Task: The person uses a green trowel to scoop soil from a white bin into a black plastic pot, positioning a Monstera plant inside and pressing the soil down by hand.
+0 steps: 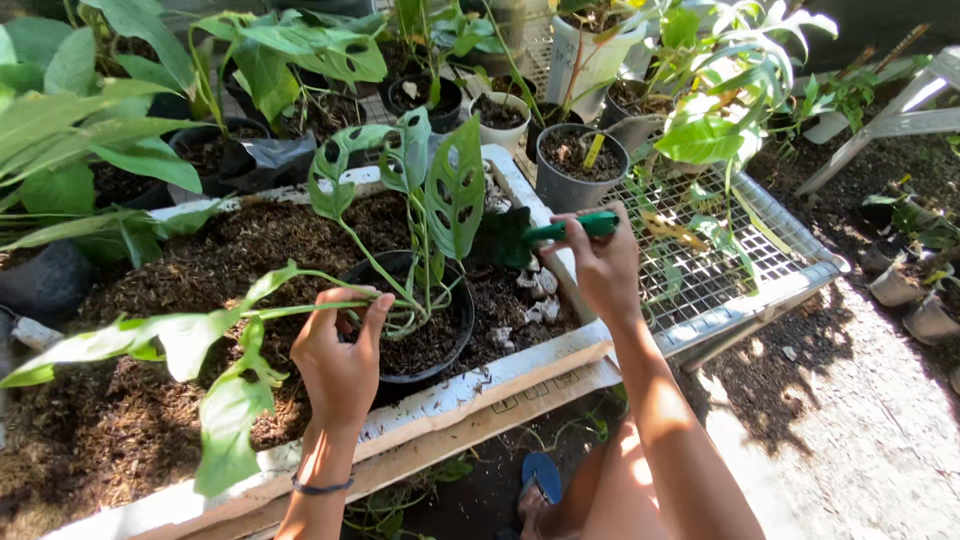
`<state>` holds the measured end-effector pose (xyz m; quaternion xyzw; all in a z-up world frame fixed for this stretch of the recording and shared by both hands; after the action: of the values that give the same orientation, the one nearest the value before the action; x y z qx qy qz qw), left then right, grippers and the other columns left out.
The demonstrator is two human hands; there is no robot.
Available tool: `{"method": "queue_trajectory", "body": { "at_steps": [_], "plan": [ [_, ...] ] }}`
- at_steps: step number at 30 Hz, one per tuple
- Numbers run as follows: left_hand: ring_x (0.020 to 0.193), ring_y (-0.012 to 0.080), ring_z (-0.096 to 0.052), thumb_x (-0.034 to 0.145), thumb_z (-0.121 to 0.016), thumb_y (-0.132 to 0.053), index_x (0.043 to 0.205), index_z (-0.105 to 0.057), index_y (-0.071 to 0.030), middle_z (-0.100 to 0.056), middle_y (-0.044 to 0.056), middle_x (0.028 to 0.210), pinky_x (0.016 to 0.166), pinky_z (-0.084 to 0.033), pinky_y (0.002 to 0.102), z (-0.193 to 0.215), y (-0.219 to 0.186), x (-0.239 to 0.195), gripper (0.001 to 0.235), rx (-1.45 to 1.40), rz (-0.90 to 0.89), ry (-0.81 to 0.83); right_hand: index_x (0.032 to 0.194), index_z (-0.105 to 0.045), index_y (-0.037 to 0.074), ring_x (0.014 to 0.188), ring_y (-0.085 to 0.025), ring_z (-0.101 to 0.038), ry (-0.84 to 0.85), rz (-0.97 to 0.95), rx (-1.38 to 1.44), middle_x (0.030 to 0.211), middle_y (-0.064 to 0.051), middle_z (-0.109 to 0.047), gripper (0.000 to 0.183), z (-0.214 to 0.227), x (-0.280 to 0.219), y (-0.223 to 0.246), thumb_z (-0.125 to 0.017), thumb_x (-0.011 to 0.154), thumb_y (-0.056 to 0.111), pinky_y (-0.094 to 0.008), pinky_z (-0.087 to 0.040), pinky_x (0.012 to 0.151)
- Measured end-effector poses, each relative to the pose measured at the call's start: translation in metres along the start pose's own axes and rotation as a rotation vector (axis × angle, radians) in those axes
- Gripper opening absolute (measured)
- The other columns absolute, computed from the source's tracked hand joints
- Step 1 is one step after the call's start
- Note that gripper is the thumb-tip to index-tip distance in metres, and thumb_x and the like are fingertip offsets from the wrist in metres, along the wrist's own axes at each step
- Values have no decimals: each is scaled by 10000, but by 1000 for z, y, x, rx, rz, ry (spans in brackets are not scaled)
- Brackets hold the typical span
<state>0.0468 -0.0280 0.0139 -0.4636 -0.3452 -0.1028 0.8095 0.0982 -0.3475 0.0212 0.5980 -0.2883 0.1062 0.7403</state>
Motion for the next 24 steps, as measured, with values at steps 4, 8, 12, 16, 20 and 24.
{"method": "queue_trajectory", "body": {
  "at_steps": [4,8,12,16,20,24],
  "plan": [
    [754,244,-754,960,-801,-269,1007,-686,-115,-765,73,856,730,-575,378,-3,12,-6,198,8,24,-1,1060,-508,-38,730,-281,-769,-82,-132,31,976,-238,-729,154,3,-4,-29,-638,1035,39,-384,-634,679],
    [813,250,-767,961,-801,-279,1017,-683,-124,-774,63,886,806,-584,412,-2,10,-6,202,-6,34,-4,878,-623,4,632,-194,-735,-96,-411,11,756,-161,-701,257,32,9,-38,-862,888,99,-296,-628,612],
    [835,260,-767,965,-791,-273,1025,-679,-130,-771,60,899,855,-584,433,-1,9,-4,191,-18,34,-6,1067,-760,25,746,-276,-737,393,-713,-621,943,-210,-768,297,30,17,-15,-823,914,273,-418,-556,845],
    [870,279,-767,973,-779,-282,1035,-671,-127,-771,70,923,896,-575,480,-4,10,-2,199,-42,29,6,1165,-789,46,594,-297,-648,677,-480,-871,860,-216,-757,313,7,17,-29,-705,963,270,-419,-524,656],
    [839,280,-759,1003,-752,-290,1049,-653,-126,-758,72,924,855,-577,477,-3,9,-3,197,-46,2,7,1177,-793,55,471,-219,-529,726,-385,-871,759,-198,-738,342,2,17,-30,-687,969,305,-389,-468,555],
    [825,230,-758,998,-756,-299,1035,-670,-150,-752,30,906,826,-576,436,-3,10,-4,176,-24,10,-6,1218,-791,148,729,-437,-674,749,-469,-832,954,-259,-754,416,-11,2,-46,-664,911,398,-496,-519,696]
  ]
}}
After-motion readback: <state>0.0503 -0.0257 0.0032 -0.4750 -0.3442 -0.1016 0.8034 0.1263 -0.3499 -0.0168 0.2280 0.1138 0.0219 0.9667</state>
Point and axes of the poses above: each hand's wrist, its own x-axis towards the middle knuckle, its own z-axis out of the back of the hand, y = z × x, the point moved 6 cm from there along x, towards the middle knuckle
